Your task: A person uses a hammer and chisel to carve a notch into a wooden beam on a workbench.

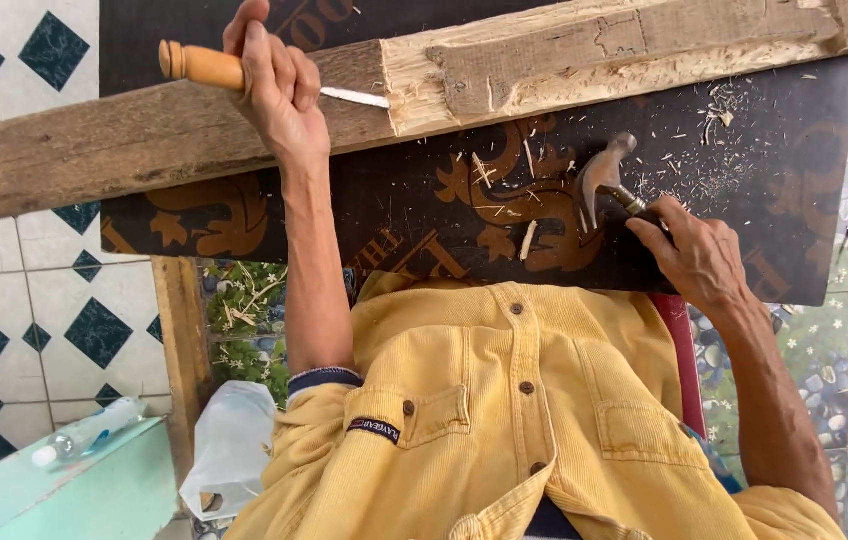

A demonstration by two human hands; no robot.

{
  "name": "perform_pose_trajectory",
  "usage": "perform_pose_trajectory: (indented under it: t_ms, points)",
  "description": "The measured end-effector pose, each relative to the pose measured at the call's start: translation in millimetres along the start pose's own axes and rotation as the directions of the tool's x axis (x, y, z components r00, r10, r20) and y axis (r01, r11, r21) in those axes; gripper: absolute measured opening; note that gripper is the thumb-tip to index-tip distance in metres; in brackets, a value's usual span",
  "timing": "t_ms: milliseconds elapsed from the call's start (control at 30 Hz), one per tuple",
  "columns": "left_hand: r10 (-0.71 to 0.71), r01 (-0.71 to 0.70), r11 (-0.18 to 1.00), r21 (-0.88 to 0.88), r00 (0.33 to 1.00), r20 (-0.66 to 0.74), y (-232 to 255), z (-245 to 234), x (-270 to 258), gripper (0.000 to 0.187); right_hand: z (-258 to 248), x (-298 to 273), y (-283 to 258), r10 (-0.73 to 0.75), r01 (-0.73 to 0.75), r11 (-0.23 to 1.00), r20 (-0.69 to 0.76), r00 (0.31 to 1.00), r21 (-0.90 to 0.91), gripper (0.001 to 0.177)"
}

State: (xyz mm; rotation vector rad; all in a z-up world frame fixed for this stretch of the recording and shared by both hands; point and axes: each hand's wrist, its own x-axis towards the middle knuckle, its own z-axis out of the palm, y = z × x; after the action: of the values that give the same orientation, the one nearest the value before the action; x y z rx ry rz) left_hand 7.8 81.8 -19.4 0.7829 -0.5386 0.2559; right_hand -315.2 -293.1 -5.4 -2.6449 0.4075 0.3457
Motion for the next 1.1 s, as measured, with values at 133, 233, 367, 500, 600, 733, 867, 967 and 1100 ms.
perform_pose_trajectory:
  t_ms: [133,233,367,500,600,733,867,967,1100]
  points:
    - [0.052,-0.051,0.998,0.033,0.998,-0.031,-6,15,2,0.016,0,3,-7,-0.010,0.013,0.993,0.031,0.999,-0.118,0.037]
    - [0.047,-0.039,0.988,0.151,0.998,-0.047,-16,18,13,0.035,5,4,-7,-0.001,0.002,0.988,0.011,1.000,-0.154,0.038]
    - [0.051,-0.040,0.977,0.208,0.997,-0.049,-24,27,18,0.043,7,4,-7,-0.012,0.010,0.989,-0.012,1.000,-0.149,0.037]
    - [0.030,-0.011,0.972,0.236,0.997,-0.075,-42,11,15,0.042,9,4,-6,-0.009,0.009,0.989,-0.005,1.000,-0.144,0.035]
    - [0.074,-0.072,0.978,0.197,0.997,0.000,-46,7,15,0.024,9,4,-5,-0.010,0.008,0.988,-0.007,1.000,-0.152,0.036]
    - [0.054,-0.053,0.980,0.190,0.999,-0.003,-46,12,13,0.033,9,3,-6,-0.034,0.030,0.988,-0.027,0.999,-0.153,0.034]
    - [0.086,-0.096,0.976,0.193,0.994,0.063,-43,16,13,0.023,9,3,-6,-0.017,0.013,0.987,-0.021,1.000,-0.162,0.035]
    - [0.095,-0.110,0.971,0.210,0.992,0.081,-49,5,10,0.007,9,3,-6,-0.009,0.006,0.987,-0.014,1.000,-0.160,0.035]
    - [0.114,-0.131,0.942,0.310,0.991,0.073,-51,5,9,0.011,8,3,-8,0.015,-0.015,0.989,-0.004,1.000,-0.150,0.037]
